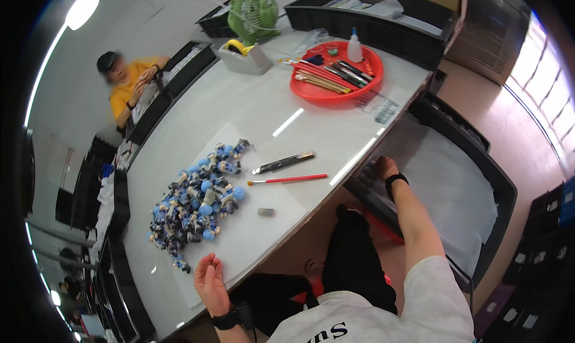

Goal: The person assembles small blue and white figurines at a workbench. They pick up individual figurines, use a red-handled tool to adjust or clean parts, and place the finished items into a black tray. The process is repeated for multiple units.

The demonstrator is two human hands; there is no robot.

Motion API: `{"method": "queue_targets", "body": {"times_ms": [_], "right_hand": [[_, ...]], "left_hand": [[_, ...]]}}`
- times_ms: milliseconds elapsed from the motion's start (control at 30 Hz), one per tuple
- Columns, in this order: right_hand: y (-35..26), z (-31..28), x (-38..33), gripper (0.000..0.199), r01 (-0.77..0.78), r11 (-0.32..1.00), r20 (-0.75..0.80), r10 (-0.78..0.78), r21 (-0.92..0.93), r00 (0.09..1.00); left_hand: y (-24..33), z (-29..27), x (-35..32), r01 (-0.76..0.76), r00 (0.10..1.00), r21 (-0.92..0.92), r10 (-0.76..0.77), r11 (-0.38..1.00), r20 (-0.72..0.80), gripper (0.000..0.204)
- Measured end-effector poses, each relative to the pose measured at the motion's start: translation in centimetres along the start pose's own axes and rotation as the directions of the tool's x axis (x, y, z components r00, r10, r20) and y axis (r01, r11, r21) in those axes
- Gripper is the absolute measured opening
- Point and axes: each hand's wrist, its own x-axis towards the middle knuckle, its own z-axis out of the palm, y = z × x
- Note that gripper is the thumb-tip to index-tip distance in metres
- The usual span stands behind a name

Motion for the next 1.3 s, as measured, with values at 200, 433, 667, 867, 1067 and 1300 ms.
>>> {"method": "queue_targets", "body": {"times_ms": [200,433,667,867,1067,1300], "right_hand": [[1.4,-1.1,-2.6,0.020,-0.023,0.779,-0.289,0.259,0.626,0.922],[1.4,-9.2,-5.5,0.031,0.082,0.160,-0.149,0.462,0.984,0.874],[-10.6,-25.3,-11.1,0.022,0.282,0.163,-0.325,0.508,0.946,0.798],[-20.7,-28.6,-13.1,0.014,0.358,-0.125,-0.347,0.104,0.925,0.932],[-27.5,-28.0,-14.9,0.013,0.204,-0.148,-0.241,-0.302,0.968,0.922],[-32.1,-28.7,-15.4,0.013,0.278,-0.079,-0.282,-0.464,0.957,0.840]], "left_hand": [[1.2,0.4,-0.2,-0.020,1.000,0.155,0.016,0.988,0.027,0.020],[8.1,-2.9,-0.5,-0.408,0.908,0.743,0.317,0.531,0.272,0.021],[11.4,-8.7,4.4,-0.489,0.872,0.863,0.113,0.127,0.477,0.025],[9.0,-10.1,6.8,-0.501,0.865,0.866,0.038,0.002,0.500,0.030],[8.8,-9.8,6.7,-0.390,0.919,0.920,-0.047,0.049,0.392,0.033],[8.5,-11.6,5.8,-0.444,0.893,0.890,-0.024,0.107,0.449,0.021]]}}
